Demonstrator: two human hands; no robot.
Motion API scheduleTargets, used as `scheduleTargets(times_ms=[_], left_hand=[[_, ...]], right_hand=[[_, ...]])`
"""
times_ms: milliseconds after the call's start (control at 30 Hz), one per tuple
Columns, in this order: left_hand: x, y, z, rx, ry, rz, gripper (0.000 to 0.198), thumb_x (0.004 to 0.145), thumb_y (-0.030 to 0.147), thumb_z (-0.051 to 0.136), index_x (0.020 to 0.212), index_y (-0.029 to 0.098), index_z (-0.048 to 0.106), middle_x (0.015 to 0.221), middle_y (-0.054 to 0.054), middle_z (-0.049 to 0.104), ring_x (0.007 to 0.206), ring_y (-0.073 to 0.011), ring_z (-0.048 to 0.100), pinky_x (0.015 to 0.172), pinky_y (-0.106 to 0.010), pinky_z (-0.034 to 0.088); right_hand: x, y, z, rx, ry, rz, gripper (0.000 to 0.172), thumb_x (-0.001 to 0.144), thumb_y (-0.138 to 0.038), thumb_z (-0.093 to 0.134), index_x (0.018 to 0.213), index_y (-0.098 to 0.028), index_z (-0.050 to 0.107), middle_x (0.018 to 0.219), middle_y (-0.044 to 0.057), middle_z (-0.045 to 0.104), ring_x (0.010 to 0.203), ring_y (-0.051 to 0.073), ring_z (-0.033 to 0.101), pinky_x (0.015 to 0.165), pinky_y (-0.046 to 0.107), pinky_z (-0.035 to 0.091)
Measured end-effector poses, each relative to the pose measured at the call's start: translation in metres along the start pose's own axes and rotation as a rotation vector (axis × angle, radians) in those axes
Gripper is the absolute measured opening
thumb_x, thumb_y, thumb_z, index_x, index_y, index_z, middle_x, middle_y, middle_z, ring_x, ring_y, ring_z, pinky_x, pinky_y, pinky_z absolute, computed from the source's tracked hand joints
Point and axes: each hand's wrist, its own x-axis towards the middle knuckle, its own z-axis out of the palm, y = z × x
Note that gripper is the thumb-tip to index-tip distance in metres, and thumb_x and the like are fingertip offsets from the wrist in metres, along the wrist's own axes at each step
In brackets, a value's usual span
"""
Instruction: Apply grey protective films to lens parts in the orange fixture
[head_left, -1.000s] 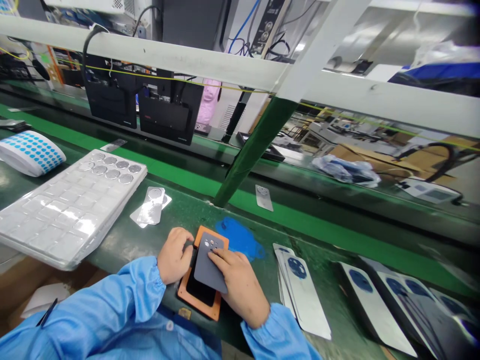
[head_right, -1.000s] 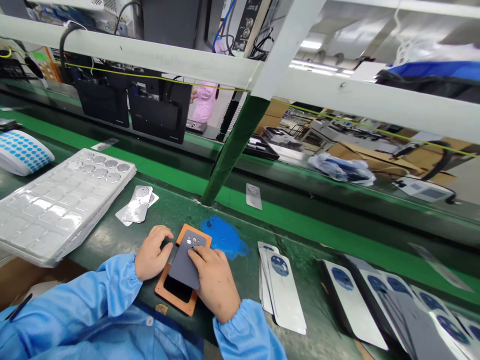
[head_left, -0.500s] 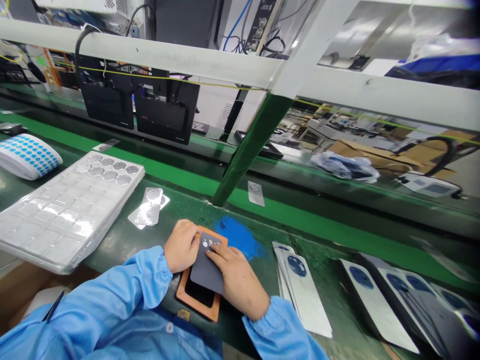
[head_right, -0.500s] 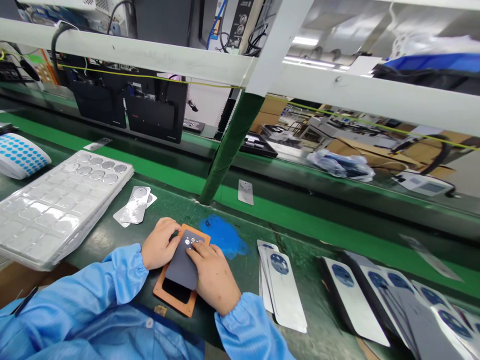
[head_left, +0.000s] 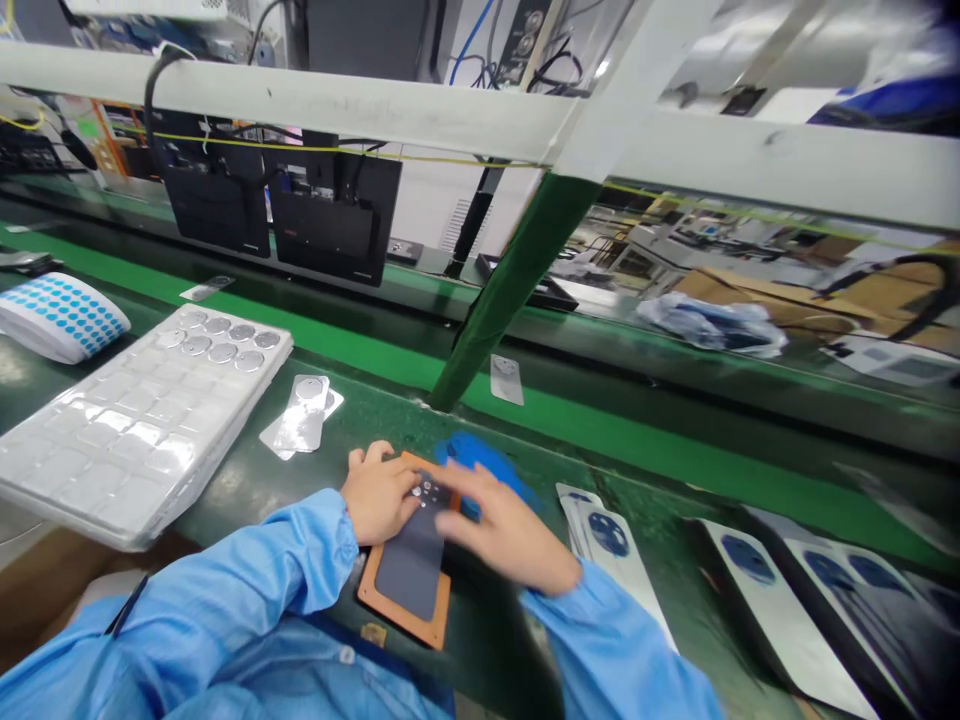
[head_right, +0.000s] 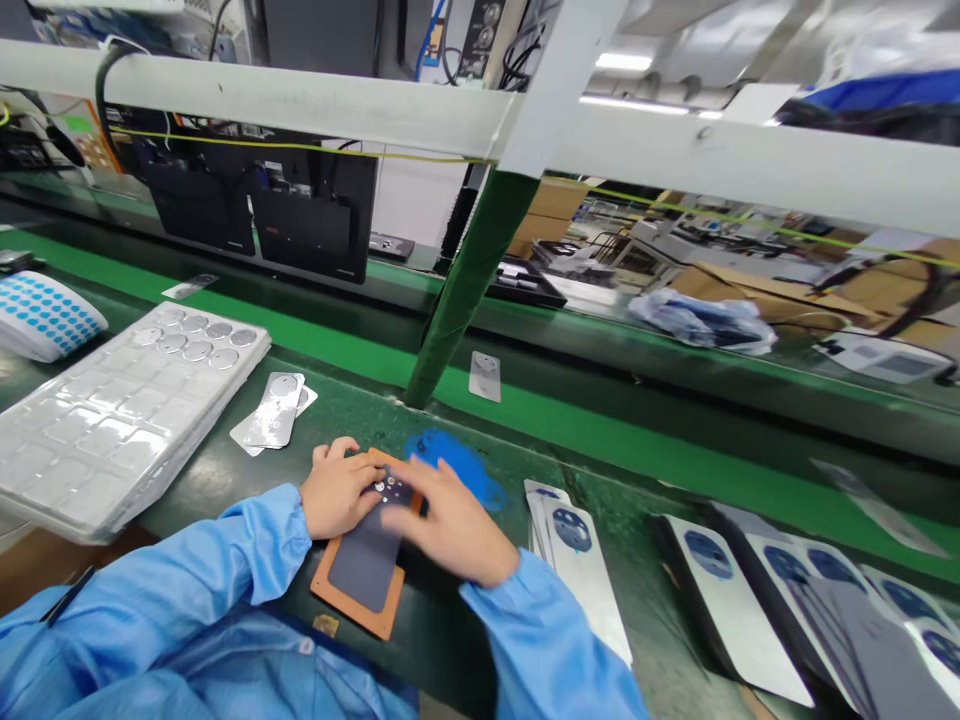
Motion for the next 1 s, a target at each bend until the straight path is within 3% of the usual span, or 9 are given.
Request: scheduleTargets(times_ms=[100,200,300,467,600,700,767,867,1000], left_hand=[[-0.002,-0.003,0.002,-0.014,0.028,-0.108,0.026,0.085,0.045,0.059,0.095,0.021,0.061,0.112,-0.003,0.06,0.112,-0.0299,0.037,0.085,-0.048,0.03],[-0.013,-0.006,0.003,-0.087,0.103,-0.24,0.04,0.074,0.049,0.069,0.094,0.018,0.056,0.109,-0.006,0.056,0.106,-0.0269,0.04,0.085,-0.043,0.032],[-0.029,-0.006,0.003,-0.144,0.109,-0.273,0.048,0.064,0.048,0.077,0.095,0.019,0.054,0.11,-0.004,0.053,0.105,-0.0252,0.04,0.087,-0.041,0.032],[-0.044,0.004,0.004,-0.185,0.049,-0.286,0.048,0.065,0.048,0.076,0.098,0.021,0.054,0.109,-0.004,0.053,0.105,-0.0253,0.041,0.087,-0.042,0.032],[-0.047,0.007,0.006,-0.224,0.044,-0.279,0.043,0.071,0.046,0.073,0.103,0.022,0.056,0.11,-0.004,0.055,0.105,-0.026,0.042,0.087,-0.044,0.033],[-0.048,0.006,0.008,-0.269,0.048,-0.264,0.039,0.075,0.047,0.07,0.106,0.025,0.06,0.109,-0.003,0.058,0.105,-0.0258,0.043,0.089,-0.045,0.034],[-0.049,0.006,0.009,-0.288,0.052,-0.248,0.036,0.076,0.047,0.069,0.104,0.026,0.063,0.11,-0.003,0.059,0.105,-0.0259,0.043,0.09,-0.046,0.034],[-0.052,0.009,0.009,-0.286,0.075,-0.232,0.027,0.08,0.044,0.066,0.098,0.024,0.066,0.111,-0.004,0.061,0.107,-0.0267,0.043,0.093,-0.048,0.033],[-0.054,0.021,-0.002,-0.338,0.075,-0.266,0.033,0.084,0.051,0.059,0.101,0.025,0.069,0.113,-0.004,0.063,0.111,-0.0288,0.044,0.096,-0.05,0.034]], right_hand=[[0.056,-0.001,0.022,-0.181,0.343,0.146,0.047,0.1,-0.045,0.035,0.135,-0.021,0.054,0.146,0.003,0.044,0.143,0.02,0.027,0.118,0.041,0.02],[0.091,-0.003,0.058,-0.225,0.337,0.148,0.045,0.1,-0.04,0.034,0.133,-0.018,0.055,0.139,0.006,0.051,0.14,0.024,0.032,0.116,0.045,0.021],[0.097,-0.002,0.082,-0.238,0.326,0.102,0.045,0.098,-0.043,0.039,0.131,-0.019,0.057,0.141,0.008,0.048,0.141,0.029,0.028,0.115,0.052,0.014],[0.095,-0.002,0.077,-0.321,0.382,0.018,0.048,0.095,-0.049,0.045,0.129,-0.018,0.057,0.141,0.011,0.047,0.14,0.031,0.028,0.114,0.054,0.012],[0.066,-0.004,0.061,-0.273,0.616,-0.073,0.041,0.094,-0.04,0.049,0.124,-0.014,0.057,0.131,0.011,0.055,0.131,0.024,0.04,0.113,0.043,0.026],[0.011,-0.004,0.066,-0.255,0.782,0.156,0.037,0.091,-0.042,0.052,0.109,-0.01,0.06,0.114,0.015,0.061,0.112,0.028,0.052,0.1,0.044,0.039],[-0.03,-0.006,0.079,-0.262,0.657,0.293,0.034,0.09,-0.047,0.054,0.098,-0.014,0.063,0.105,0.013,0.062,0.101,0.029,0.055,0.092,0.047,0.042],[-0.07,-0.016,0.104,-0.187,0.492,0.322,0.036,0.093,-0.045,0.049,0.104,-0.014,0.063,0.115,0.015,0.06,0.108,0.03,0.054,0.093,0.048,0.042],[-0.073,-0.04,0.12,-0.098,0.54,0.292,0.045,0.096,-0.041,0.043,0.129,-0.011,0.052,0.132,0.018,0.051,0.121,0.031,0.048,0.099,0.048,0.041]])
